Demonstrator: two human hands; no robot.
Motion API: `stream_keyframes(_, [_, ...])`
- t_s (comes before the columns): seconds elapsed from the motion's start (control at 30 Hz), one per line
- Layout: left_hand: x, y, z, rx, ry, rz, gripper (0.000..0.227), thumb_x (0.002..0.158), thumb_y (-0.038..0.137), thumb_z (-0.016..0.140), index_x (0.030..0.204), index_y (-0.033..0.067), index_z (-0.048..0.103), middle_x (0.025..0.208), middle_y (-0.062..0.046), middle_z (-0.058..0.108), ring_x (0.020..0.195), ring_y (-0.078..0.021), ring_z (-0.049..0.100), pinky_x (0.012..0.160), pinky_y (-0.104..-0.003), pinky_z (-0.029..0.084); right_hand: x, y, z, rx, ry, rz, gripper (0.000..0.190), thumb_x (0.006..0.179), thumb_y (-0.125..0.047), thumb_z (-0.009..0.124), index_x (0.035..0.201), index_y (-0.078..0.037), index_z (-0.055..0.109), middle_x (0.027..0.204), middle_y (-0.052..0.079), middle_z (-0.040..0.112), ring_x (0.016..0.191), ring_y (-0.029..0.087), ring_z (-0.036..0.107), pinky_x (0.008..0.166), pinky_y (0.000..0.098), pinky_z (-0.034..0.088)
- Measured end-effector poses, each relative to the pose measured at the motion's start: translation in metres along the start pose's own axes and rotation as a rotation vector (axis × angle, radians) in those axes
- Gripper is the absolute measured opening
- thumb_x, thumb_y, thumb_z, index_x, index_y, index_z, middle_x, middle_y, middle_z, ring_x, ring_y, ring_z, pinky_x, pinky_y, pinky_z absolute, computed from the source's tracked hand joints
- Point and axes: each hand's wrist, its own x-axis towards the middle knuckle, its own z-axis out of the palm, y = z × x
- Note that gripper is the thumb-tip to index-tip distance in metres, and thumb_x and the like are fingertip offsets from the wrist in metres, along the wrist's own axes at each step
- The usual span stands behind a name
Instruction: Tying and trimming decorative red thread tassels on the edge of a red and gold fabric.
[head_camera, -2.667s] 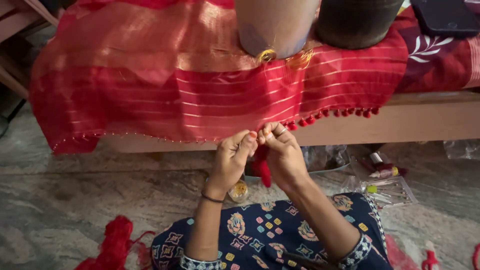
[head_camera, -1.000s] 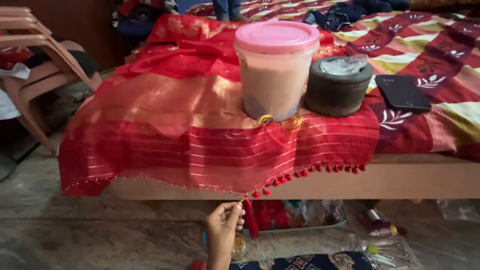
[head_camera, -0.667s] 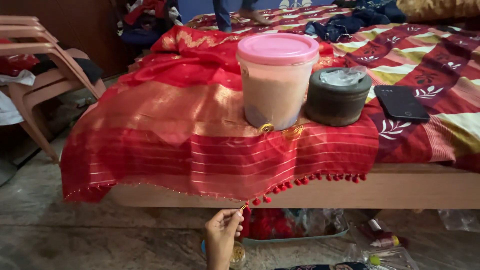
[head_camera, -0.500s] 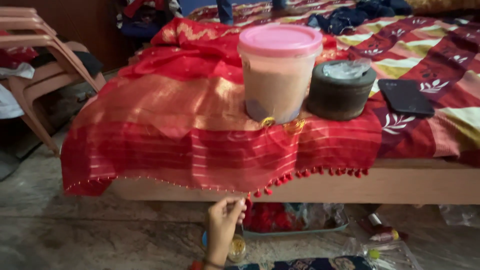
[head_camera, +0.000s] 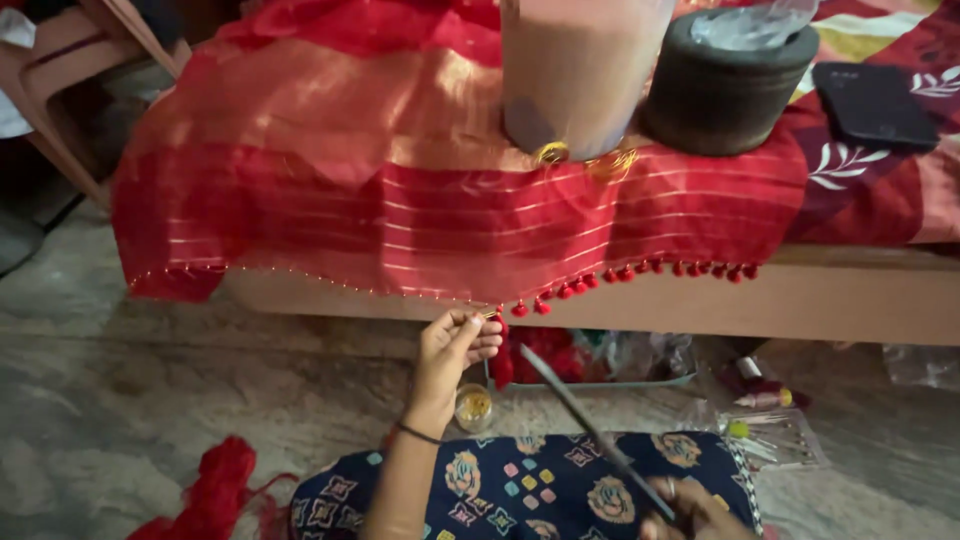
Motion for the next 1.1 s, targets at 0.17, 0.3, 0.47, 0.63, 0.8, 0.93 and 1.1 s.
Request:
stream_keyframes(0.17, [-0.010,-0.001,0.002,-0.089,-0.006,-0.015,0.013,0.100,0.015,0.060,0.099,0.0015,0.063,0.100,-0.016,0.075,0.088,-0.0201,0.074,0.081,-0.032,0.062,-0.005,-0.083,0.016,0.024,0.128,0.046,0.047,0.088,-0.041,0.077,0.122,-0.013,0.059,0.080,0.000,0.059,0.076,0.014,0.055,0.064,0.0298,0.041])
stream_keyframes(0.3, [-0.008,-0.011,-0.003,-0.180,-0.052,0.026,0.012,0.103,0.012,0.061,0.100,0.0005,0.062,0.102,-0.015,0.072,0.093,-0.0205,0.071,0.087,-0.036,0.061,-0.029,-0.179,0.057,0.324,-0.036,0.305,0.039,0.087,-0.047,0.069,0.099,-0.011,0.059,0.059,-0.002,0.039,0.050,0.011,0.038,0.046,0.0268,0.029])
stream_keyframes(0.47, [-0.008,-0.012,0.003,-0.175,-0.066,0.041,0.009,0.101,0.009,0.059,0.096,0.0017,0.060,0.104,-0.015,0.072,0.097,-0.0222,0.073,0.091,-0.036,0.062,-0.005,-0.149,0.051,0.234,-0.136,0.101,0.051,0.099,-0.054,0.063,0.081,-0.009,0.049,0.051,-0.001,0.040,0.042,0.009,0.040,0.041,0.0242,0.031])
stream_keyframes(0.63, [-0.009,-0.007,0.008,-0.221,-0.086,0.059,0.008,0.102,0.006,0.058,0.096,0.0016,0.060,0.108,-0.015,0.071,0.100,-0.0229,0.072,0.092,-0.037,0.061,0.009,-0.140,0.047,0.291,-0.113,0.092,0.048,0.094,-0.049,0.071,0.084,-0.009,0.048,0.049,0.000,0.043,0.035,0.011,0.039,0.033,0.0276,0.028])
stream_keyframes(0.8, [-0.011,0.000,0.012,-0.189,-0.071,0.043,0.008,0.101,0.006,0.057,0.096,0.0015,0.061,0.109,-0.015,0.071,0.101,-0.0232,0.072,0.092,-0.037,0.061,0.009,-0.149,0.046,0.165,0.041,0.285,0.039,0.089,-0.047,0.070,0.091,-0.012,0.054,0.050,-0.002,0.042,0.036,0.011,0.037,0.033,0.0280,0.028])
stream_keyframes(0.93, [-0.006,-0.009,0.008,-0.180,-0.065,0.039,0.008,0.101,0.006,0.057,0.095,0.0013,0.060,0.108,-0.015,0.071,0.101,-0.0236,0.072,0.093,-0.037,0.062,0.009,-0.156,0.050,0.151,-0.002,0.255,0.038,0.091,-0.047,0.069,0.090,-0.012,0.053,0.049,-0.003,0.040,0.035,0.010,0.036,0.031,0.0277,0.026])
stream_keyframes(1.1, [0.038,-0.053,-0.011,-0.014,0.017,0.040,0.008,0.100,0.008,0.061,0.100,0.0005,0.063,0.106,-0.016,0.073,0.095,-0.0218,0.071,0.087,-0.034,0.060,0.007,-0.161,0.040,-0.047,0.075,0.209,0.041,0.092,-0.049,0.067,0.084,-0.011,0.054,0.047,-0.001,0.044,0.033,0.011,0.040,0.031,0.0282,0.031])
